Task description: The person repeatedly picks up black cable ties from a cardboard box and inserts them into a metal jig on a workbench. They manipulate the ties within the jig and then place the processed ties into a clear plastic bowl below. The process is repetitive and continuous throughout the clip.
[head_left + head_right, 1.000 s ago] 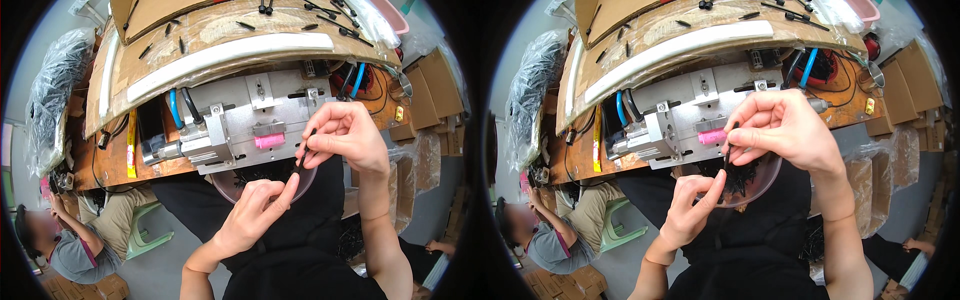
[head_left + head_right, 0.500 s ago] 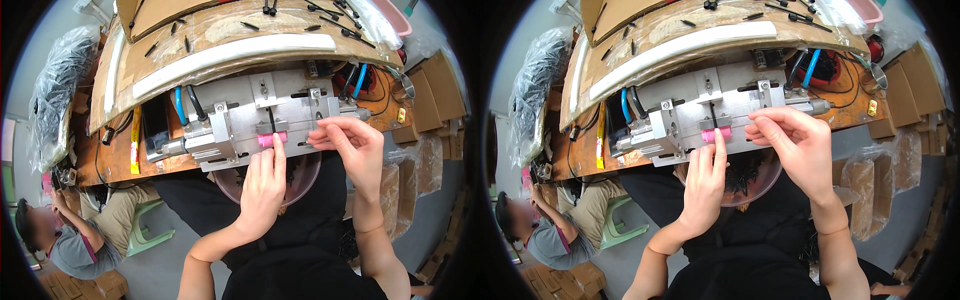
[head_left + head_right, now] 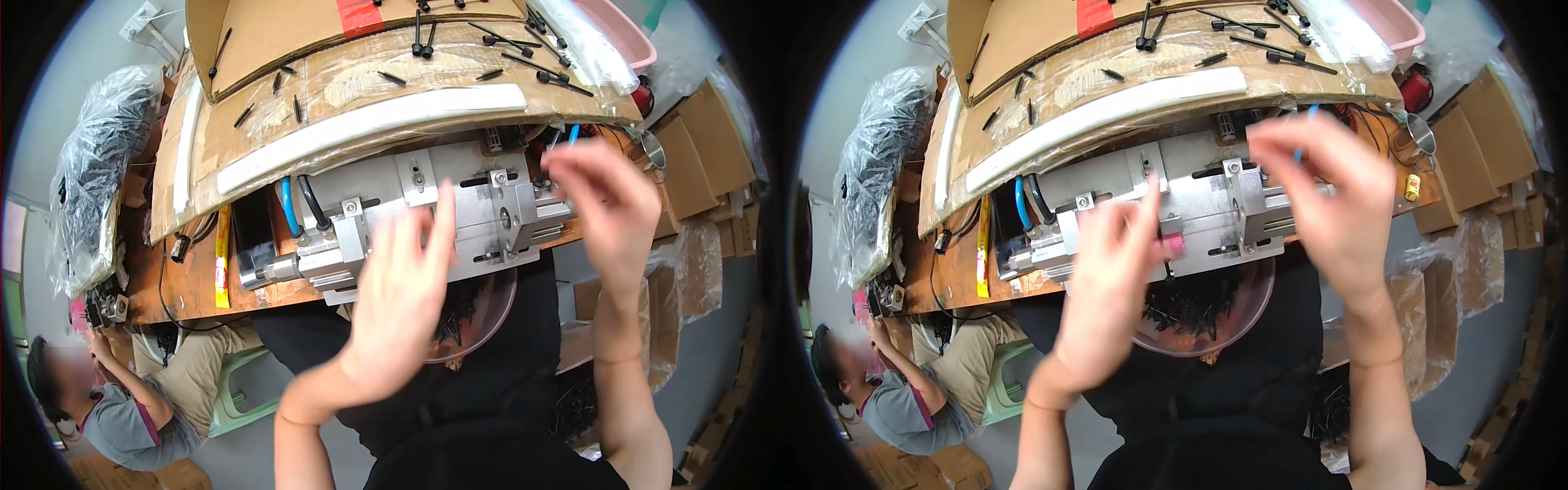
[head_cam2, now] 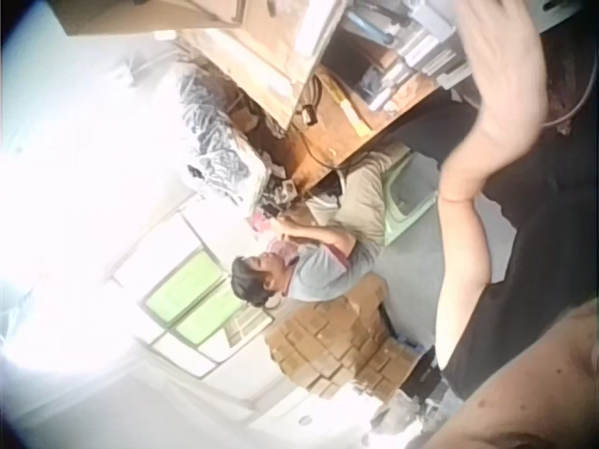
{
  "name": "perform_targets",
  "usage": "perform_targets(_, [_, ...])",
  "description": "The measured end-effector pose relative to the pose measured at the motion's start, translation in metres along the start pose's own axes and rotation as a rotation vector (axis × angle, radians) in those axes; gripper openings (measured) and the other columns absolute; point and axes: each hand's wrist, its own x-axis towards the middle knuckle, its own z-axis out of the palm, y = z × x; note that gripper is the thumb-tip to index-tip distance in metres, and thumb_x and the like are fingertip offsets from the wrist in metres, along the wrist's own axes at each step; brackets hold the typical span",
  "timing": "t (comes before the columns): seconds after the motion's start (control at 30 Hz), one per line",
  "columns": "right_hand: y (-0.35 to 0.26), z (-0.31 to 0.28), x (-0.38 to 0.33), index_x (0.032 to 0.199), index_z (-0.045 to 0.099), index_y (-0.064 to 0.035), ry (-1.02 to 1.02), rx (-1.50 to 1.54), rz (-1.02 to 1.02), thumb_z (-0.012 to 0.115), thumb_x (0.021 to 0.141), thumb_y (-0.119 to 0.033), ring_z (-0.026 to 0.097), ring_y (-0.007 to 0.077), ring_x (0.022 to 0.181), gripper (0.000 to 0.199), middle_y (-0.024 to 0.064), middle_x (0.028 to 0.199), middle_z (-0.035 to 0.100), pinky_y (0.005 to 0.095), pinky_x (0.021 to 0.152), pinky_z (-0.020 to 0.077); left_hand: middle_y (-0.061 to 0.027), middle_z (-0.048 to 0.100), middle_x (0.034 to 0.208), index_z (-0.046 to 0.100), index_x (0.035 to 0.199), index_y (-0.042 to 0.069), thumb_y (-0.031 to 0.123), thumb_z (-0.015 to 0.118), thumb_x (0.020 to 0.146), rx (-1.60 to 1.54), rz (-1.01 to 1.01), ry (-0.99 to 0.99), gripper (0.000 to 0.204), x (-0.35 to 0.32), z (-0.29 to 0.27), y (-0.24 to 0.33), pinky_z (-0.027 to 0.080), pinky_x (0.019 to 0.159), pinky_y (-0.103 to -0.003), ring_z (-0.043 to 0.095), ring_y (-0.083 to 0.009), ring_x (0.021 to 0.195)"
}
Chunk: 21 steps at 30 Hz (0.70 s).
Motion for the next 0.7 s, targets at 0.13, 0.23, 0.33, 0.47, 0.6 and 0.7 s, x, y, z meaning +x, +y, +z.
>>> perform_targets(0.13, [0.027, 0.004, 0.087, 0.085, 0.067, -0.0023, -0.085, -0.406, -0.388, 0.068, 0.079, -0.007, 0.060, 0.0271, 0.077, 0.007, 0.0091, 0.082, 0.064, 0.0373, 0.067, 0.0471, -0.0163, 0.057, 0.098, 0.062, 0.110, 0.002, -0.003, 0.059, 0.083, 0.100, 0.101, 0.387, 0.027, 0.117, -0.006, -0.044, 0.043, 0.089, -0.042, 0.053, -0.0345, 0.101])
perform_targets(0.23, [0.044, 0.025, 0.129, 0.085, 0.066, -0.0005, -0.412, -0.439, -0.298, 0.070, 0.077, -0.007, 0.061, 0.0246, 0.078, 0.011, 0.0107, 0.079, 0.063, 0.0360, 0.071, 0.0475, -0.0170, 0.064, 0.094, 0.066, 0.102, 0.003, 0.007, 0.071, 0.078, 0.119, 0.114, 0.200, 0.025, 0.184, 0.002, -0.106, 0.049, 0.079, -0.039, 0.062, -0.0306, 0.088])
perform_targets(0.33, [0.051, 0.025, 0.139, 0.085, 0.066, -0.0002, -0.534, -0.480, -0.228, 0.071, 0.078, -0.010, 0.064, 0.0263, 0.078, 0.013, 0.0132, 0.078, 0.066, 0.0367, 0.071, 0.0499, -0.0157, 0.065, 0.087, 0.065, 0.101, 0.002, 0.008, 0.073, 0.075, -0.061, 0.049, -0.114, 0.027, 0.201, -0.010, -0.101, 0.050, 0.074, -0.035, 0.064, -0.0253, 0.081])
perform_targets(0.47, [0.033, 0.022, 0.122, 0.087, 0.066, -0.0001, -0.316, -0.138, -0.166, 0.071, 0.078, -0.008, 0.064, 0.0211, 0.075, 0.013, 0.0123, 0.074, 0.066, 0.0308, 0.070, 0.0502, -0.0121, 0.062, 0.079, 0.065, 0.100, 0.002, 0.002, 0.069, 0.079, -0.067, 0.146, 0.247, 0.021, 0.165, -0.023, -0.107, 0.049, 0.073, -0.032, 0.061, -0.0201, 0.075])
perform_targets(0.6, [0.015, 0.004, 0.074, 0.089, 0.068, 0.0003, -0.181, 0.309, 0.043, 0.070, 0.085, -0.010, 0.063, 0.0115, 0.074, 0.011, 0.0049, 0.083, 0.069, 0.0253, 0.069, 0.0508, -0.0095, 0.057, 0.085, 0.062, 0.118, 0.004, -0.010, 0.067, 0.072, -0.145, 0.066, 0.409, 0.048, 0.076, -0.028, -0.050, 0.048, 0.075, -0.034, 0.055, -0.0201, 0.076])
perform_targets(0.7, [0.015, 0.009, 0.041, 0.095, 0.068, 0.0000, -0.316, 0.757, 0.273, 0.069, 0.089, -0.012, 0.066, 0.0120, 0.079, 0.014, 0.0075, 0.087, 0.070, 0.0233, 0.071, 0.0524, -0.0120, 0.057, 0.097, 0.055, 0.128, -0.005, -0.010, 0.063, 0.069, -0.105, 0.130, 0.309, 0.059, 0.014, -0.010, -0.009, 0.046, 0.078, -0.038, 0.053, -0.0260, 0.086])
